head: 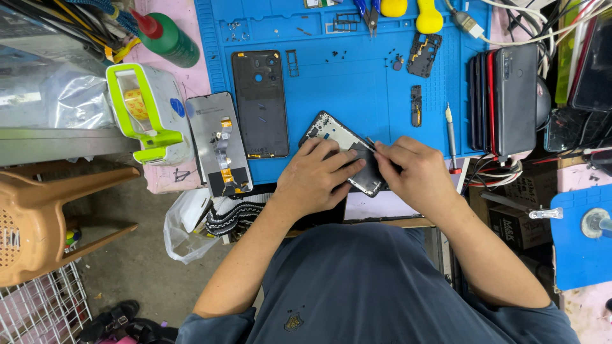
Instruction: The person disassembles a mobile phone by hand and with a small prying tool, removing the internal frame and components from the housing while working on a blue repair mat.
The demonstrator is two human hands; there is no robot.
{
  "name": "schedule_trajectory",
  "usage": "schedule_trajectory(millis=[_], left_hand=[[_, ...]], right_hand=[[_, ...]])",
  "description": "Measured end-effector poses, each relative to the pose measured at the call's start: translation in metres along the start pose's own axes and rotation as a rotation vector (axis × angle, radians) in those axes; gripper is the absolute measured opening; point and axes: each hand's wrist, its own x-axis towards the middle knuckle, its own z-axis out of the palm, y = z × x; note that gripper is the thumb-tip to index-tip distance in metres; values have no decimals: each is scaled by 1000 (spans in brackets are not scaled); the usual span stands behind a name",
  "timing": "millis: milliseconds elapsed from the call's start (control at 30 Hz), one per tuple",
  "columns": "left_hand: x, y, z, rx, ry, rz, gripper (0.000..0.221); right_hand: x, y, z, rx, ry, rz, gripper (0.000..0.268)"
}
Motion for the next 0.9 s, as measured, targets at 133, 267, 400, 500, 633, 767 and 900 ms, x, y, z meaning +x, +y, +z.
schedule_trajectory(millis=[133, 267, 400, 500, 633, 767, 900], left_hand=[[2, -1, 2, -14, 2, 12, 44], [0, -1, 3, -14, -2, -2, 43], [1, -1, 3, -10, 8, 3, 43], [0, -1, 3, -15, 7, 0, 44], [1, -1, 2, -7, -3, 3, 43], [1, -1, 2, -8, 10, 4, 43], [1, -1, 3, -12, 10, 7, 42]], right_hand=[[-2, -1, 1, -66, -45, -14, 19], [-2, -2, 3, -33, -56, 40, 19], [0, -2, 4, -56, -53, 18, 19], [-1, -4, 7, -79, -27, -10, 14], [-1, -5, 13, -76, -14, 8, 15], [-1, -3, 14, -52, -1, -5, 15], [4, 1, 17, -26, 5, -42, 15]])
